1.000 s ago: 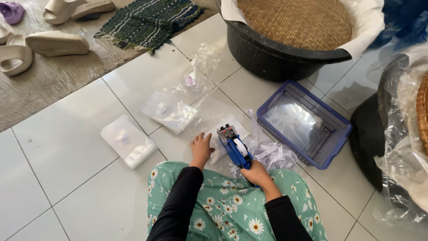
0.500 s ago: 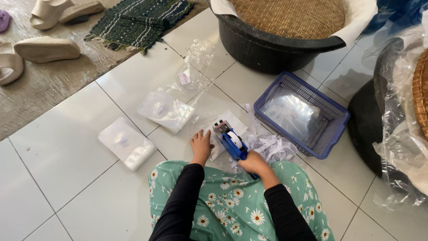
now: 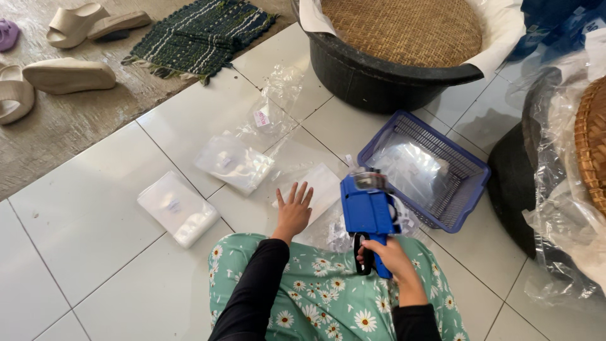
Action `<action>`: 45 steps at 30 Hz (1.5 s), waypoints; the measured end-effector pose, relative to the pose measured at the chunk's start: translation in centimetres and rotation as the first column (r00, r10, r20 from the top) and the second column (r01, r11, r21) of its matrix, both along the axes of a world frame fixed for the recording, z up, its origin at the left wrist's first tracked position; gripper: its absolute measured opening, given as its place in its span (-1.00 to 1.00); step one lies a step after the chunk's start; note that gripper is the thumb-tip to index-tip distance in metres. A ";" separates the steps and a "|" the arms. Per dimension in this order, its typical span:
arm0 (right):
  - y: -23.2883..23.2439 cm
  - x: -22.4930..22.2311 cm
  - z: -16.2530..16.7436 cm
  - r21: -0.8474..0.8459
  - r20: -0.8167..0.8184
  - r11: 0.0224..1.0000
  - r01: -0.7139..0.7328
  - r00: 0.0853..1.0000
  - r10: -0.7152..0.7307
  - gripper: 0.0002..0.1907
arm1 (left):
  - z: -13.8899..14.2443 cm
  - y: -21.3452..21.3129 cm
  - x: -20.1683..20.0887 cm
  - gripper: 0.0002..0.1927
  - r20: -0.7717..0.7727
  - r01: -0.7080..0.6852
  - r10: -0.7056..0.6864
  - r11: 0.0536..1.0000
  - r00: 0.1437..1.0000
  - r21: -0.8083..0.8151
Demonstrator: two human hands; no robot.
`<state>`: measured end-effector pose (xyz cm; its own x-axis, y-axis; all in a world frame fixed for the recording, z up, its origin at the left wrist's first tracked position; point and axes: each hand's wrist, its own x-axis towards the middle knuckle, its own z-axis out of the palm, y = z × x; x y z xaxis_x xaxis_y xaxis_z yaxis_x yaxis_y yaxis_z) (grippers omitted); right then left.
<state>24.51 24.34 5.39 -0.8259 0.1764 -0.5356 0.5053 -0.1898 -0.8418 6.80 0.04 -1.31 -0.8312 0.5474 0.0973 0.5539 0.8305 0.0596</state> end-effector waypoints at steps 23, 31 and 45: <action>-0.7 0.2 -0.4 -0.092 -0.052 0.995 0.035 0.998 -0.040 -0.73 | 1.9 -1.3 -1.2 -0.35 0.375 -0.652 0.547 0.710 0.748 0.265; -0.5 -0.2 -1.0 -0.133 -0.032 0.990 0.052 0.998 -0.057 -0.74 | 2.1 -2.0 -1.2 -0.90 0.213 -0.617 0.582 0.702 0.785 0.356; -0.6 -1.0 -0.9 -0.152 -0.040 0.988 -0.026 0.999 0.020 -0.76 | 9.1 10.1 -0.6 -0.81 0.536 -0.526 -0.074 -0.343 0.841 0.778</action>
